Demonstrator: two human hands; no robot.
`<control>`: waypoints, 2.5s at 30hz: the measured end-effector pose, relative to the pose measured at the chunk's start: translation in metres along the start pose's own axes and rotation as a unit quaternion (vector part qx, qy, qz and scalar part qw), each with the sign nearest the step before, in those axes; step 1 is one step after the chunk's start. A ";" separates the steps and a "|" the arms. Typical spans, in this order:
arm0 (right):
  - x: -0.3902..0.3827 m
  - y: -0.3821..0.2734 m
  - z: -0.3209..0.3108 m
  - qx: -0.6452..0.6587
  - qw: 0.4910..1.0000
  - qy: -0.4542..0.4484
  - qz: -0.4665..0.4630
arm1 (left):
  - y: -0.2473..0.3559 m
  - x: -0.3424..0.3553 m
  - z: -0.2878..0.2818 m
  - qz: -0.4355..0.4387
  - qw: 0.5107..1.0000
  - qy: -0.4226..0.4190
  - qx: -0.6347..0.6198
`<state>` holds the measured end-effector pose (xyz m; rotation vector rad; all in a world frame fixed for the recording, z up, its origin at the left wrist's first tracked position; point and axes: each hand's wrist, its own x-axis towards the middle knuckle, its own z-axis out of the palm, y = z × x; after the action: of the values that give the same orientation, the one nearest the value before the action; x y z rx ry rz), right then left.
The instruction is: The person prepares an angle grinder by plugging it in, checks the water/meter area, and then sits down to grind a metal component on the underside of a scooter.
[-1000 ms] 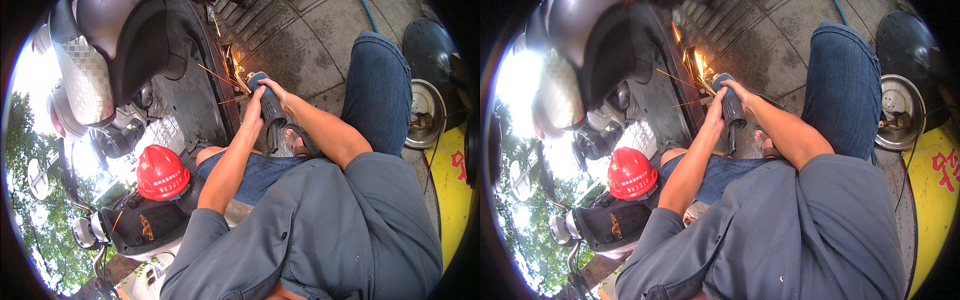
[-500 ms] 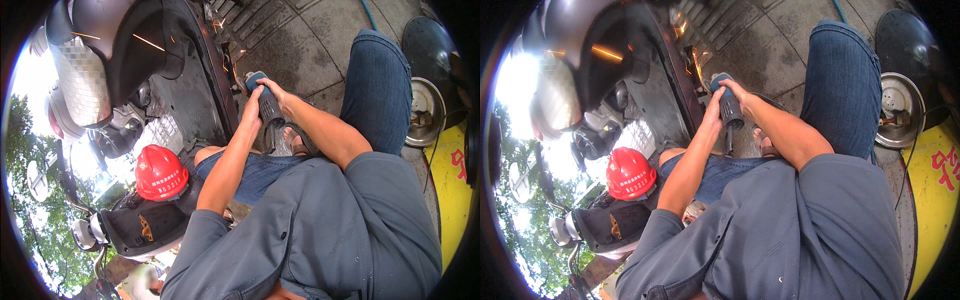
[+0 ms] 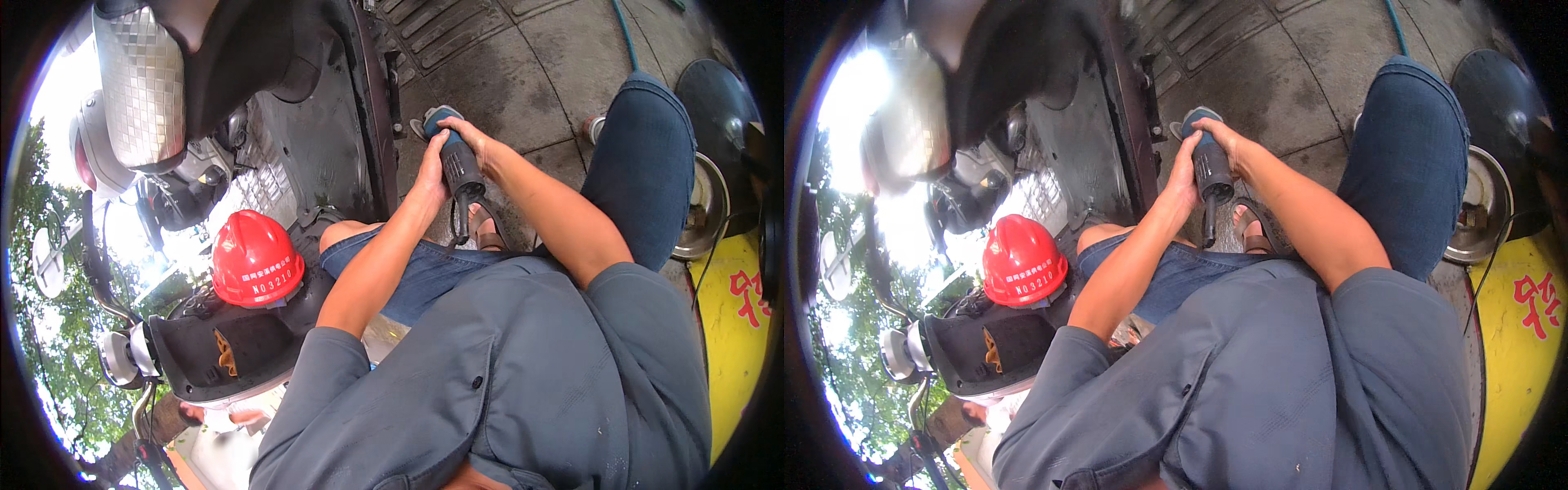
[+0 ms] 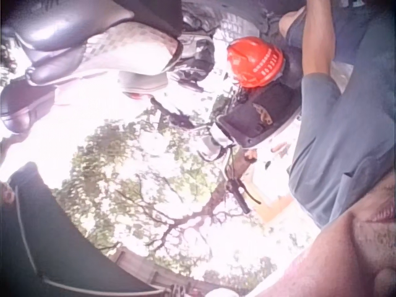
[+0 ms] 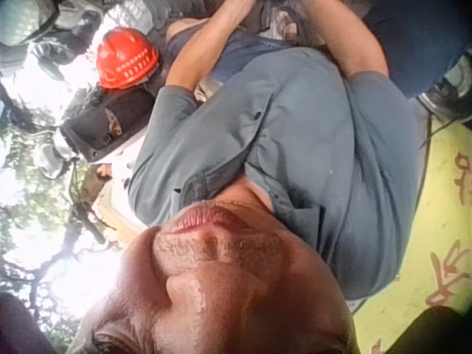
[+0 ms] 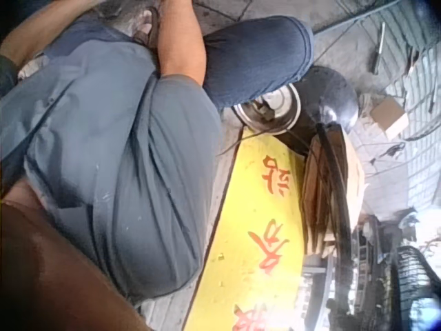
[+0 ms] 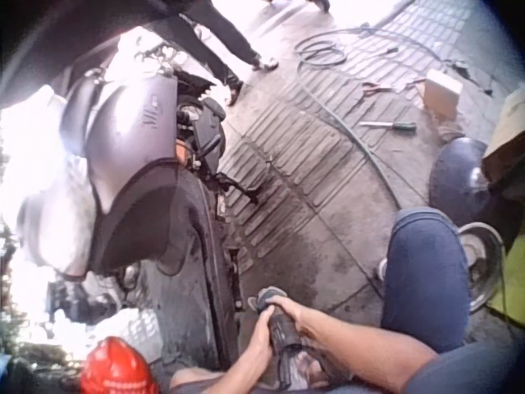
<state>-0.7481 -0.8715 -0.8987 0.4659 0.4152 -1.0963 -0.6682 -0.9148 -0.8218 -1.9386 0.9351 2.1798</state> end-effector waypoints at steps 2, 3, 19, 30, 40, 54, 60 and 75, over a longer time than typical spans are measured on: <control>-0.002 -0.013 0.000 -0.042 0.999 0.018 0.002 | -0.001 -0.007 0.014 0.024 0.999 -0.006 -0.030; -0.003 -0.018 0.001 -0.063 0.998 0.028 0.002 | -0.001 -0.010 0.020 0.035 0.998 -0.009 -0.046; 0.000 -0.069 0.020 -0.294 0.949 0.083 0.077 | 0.005 -0.002 0.034 0.068 0.978 -0.078 -0.179; -0.009 -0.065 0.041 -0.307 0.949 0.059 0.033 | 0.009 -0.002 0.030 0.082 0.983 -0.059 -0.151; 0.011 -0.065 0.028 -0.296 0.953 0.056 0.012 | 0.007 0.002 0.030 0.086 0.984 -0.037 -0.150; -0.025 -0.071 0.031 -0.268 0.958 0.094 0.037 | 0.005 0.000 0.043 0.083 0.989 -0.060 -0.110; -0.024 -0.065 0.035 -0.283 0.954 0.083 0.051 | 0.004 -0.008 0.042 0.051 0.987 -0.055 -0.145; 0.000 -0.060 0.039 -0.281 0.959 0.028 -0.007 | 0.007 -0.011 0.032 0.085 0.987 -0.026 -0.137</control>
<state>-0.7992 -0.9162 -0.8757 -0.0101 0.7528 -0.9280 -0.6966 -0.9012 -0.8087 -1.9644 0.8614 2.5647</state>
